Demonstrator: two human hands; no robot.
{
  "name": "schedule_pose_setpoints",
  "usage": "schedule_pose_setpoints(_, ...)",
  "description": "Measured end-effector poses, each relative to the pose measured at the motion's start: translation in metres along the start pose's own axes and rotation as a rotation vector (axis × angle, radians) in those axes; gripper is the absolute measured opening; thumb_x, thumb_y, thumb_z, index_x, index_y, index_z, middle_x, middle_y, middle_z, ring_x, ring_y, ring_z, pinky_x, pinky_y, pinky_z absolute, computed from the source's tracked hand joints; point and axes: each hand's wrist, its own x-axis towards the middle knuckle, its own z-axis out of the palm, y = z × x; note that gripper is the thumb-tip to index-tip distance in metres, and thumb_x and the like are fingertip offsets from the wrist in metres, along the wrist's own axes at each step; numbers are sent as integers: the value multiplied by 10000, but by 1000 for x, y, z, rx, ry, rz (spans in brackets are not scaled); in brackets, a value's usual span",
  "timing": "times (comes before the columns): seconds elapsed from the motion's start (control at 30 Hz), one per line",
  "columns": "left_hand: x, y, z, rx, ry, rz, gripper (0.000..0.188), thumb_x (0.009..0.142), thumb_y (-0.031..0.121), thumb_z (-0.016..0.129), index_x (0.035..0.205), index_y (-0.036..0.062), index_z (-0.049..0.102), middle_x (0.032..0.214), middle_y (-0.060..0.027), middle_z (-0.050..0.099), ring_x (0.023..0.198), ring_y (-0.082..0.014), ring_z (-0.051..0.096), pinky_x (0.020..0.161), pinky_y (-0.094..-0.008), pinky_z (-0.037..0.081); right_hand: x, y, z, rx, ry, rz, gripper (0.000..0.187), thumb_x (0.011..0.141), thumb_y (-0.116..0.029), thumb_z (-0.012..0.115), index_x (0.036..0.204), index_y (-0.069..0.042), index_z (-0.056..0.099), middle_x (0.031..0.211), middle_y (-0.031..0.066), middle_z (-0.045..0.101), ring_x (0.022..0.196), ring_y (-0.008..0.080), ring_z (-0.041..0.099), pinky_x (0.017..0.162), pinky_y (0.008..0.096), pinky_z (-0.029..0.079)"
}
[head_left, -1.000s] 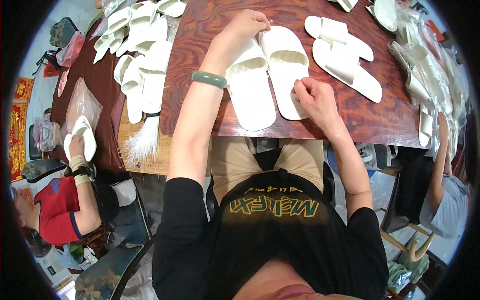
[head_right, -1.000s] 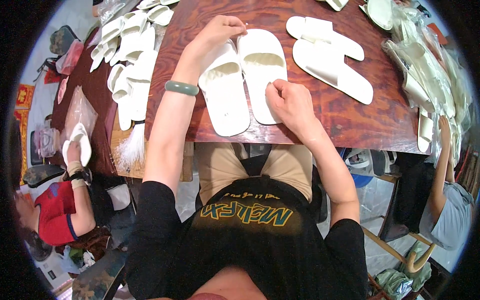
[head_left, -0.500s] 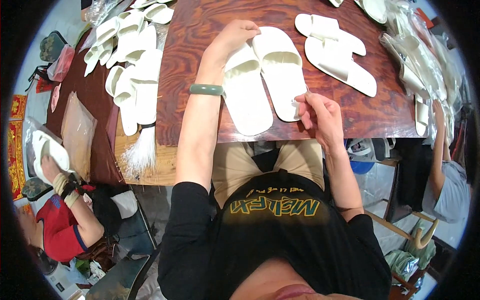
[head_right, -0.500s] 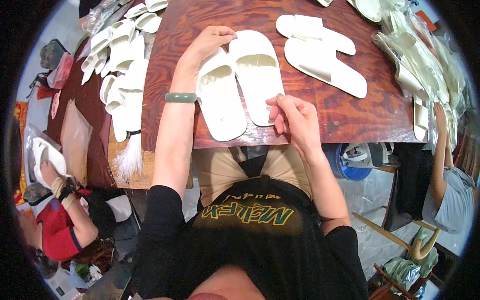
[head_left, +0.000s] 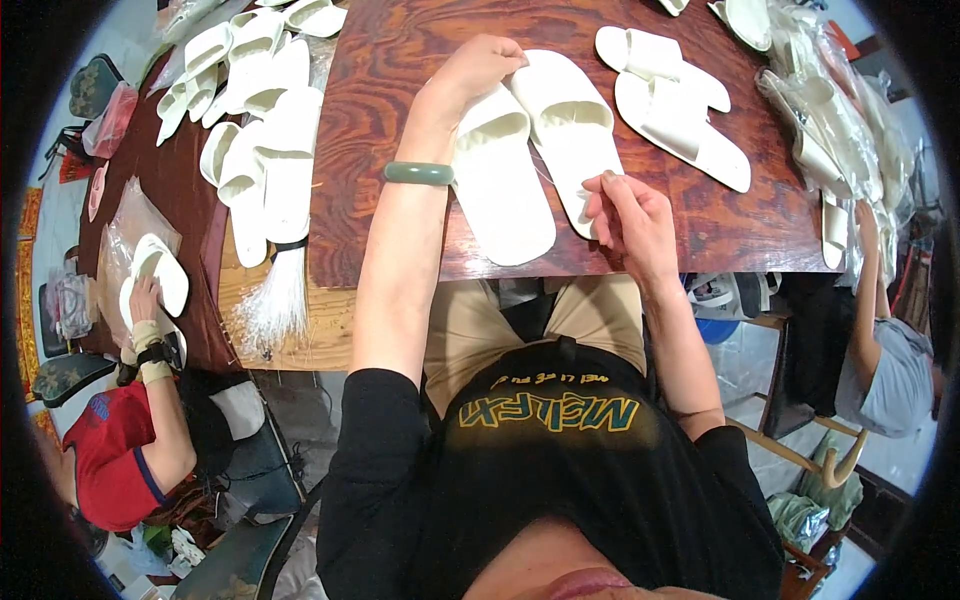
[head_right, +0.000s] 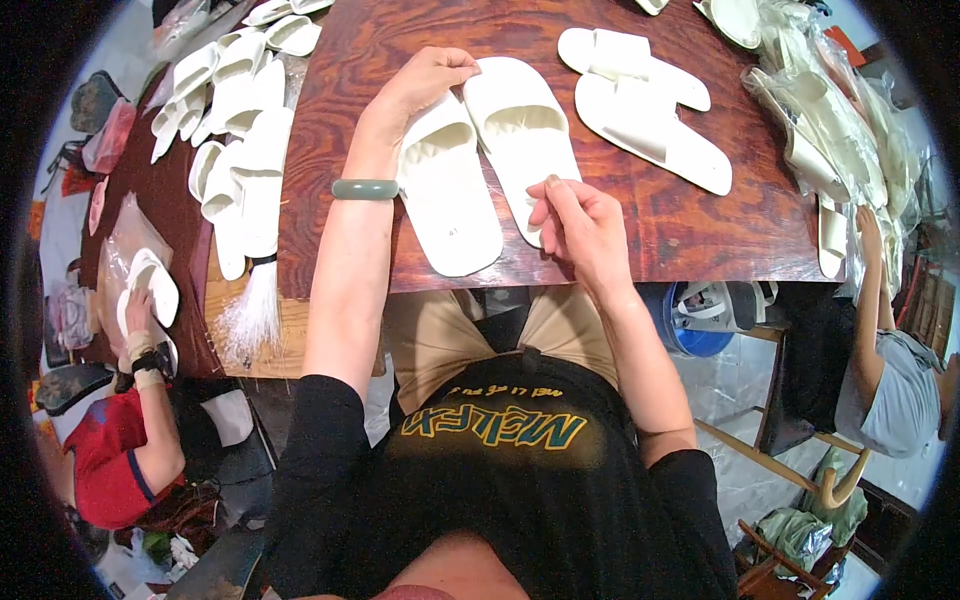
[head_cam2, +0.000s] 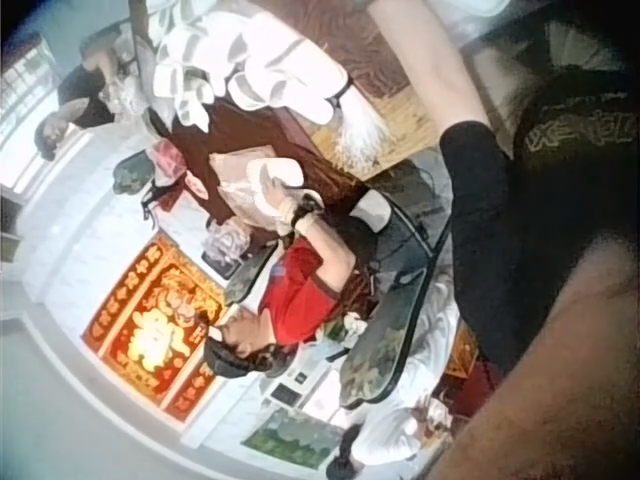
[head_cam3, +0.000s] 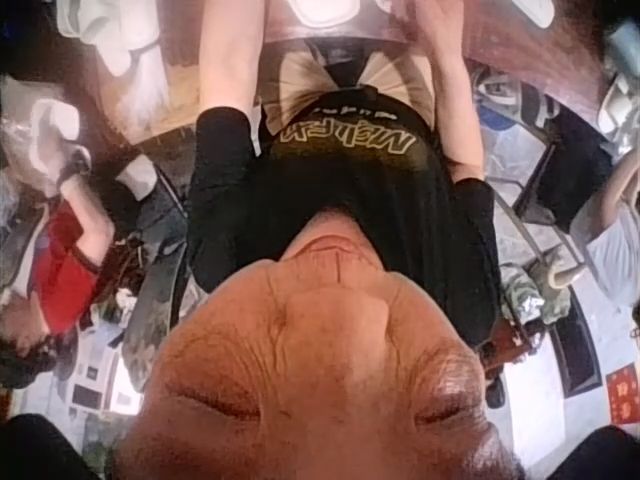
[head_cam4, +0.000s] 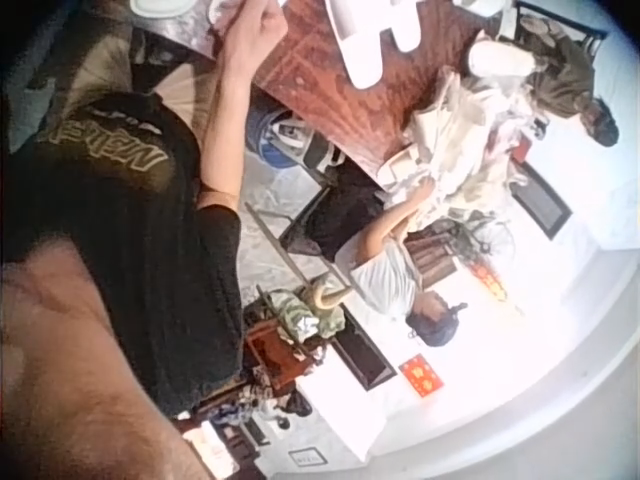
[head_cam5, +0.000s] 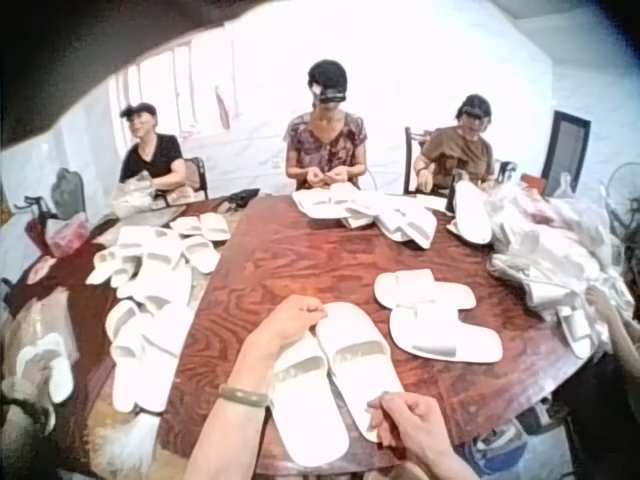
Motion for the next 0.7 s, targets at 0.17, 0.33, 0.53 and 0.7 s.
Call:
schedule_pose_setpoints(0.17, 3, -5, -1, 26, -28, 24, 204, 860, 147, 560, 927, -14, 665, 773, -55, 645, 729, -150, 580, 684, -311, 446, 30, -8, -5, -440, -31, -52, 308, 950, -235, 517, 894, 24, 674, 629, 2, 597, 466, 37, 459, 429, 199, 331)
schedule_pose_setpoints(0.33, 4, -7, -1, -81, -20, -5, 206, 871, 151, 539, 905, -19, 651, 801, -75, 643, 747, -169, 580, 700, -312, 451, 72, -12, 1, -909, 4, -228, 335, 865, -239, 502, 724, 25, 653, 620, 181, 610, 573, 304, 603, 592, 392, 469)
schedule_pose_setpoints(0.53, 2, -4, -1, -157, -18, 4, 226, 905, 152, 528, 994, -40, 607, 921, -103, 642, 838, -171, 577, 766, -298, 456, 96, -5, 20, -1109, 92, -573, 309, 869, -217, 485, 747, 26, 631, 703, 230, 606, 680, 388, 602, 631, 452, 474)
schedule_pose_setpoints(0.7, -3, 3, -4, -346, -122, 16, 182, 934, 160, 548, 973, -4, 616, 1006, -83, 656, 847, -121, 570, 740, -264, 472, 102, 4, 25, -1207, 139, -663, 302, 865, -225, 497, 724, 3, 635, 674, 205, 612, 618, 370, 603, 587, 455, 477)
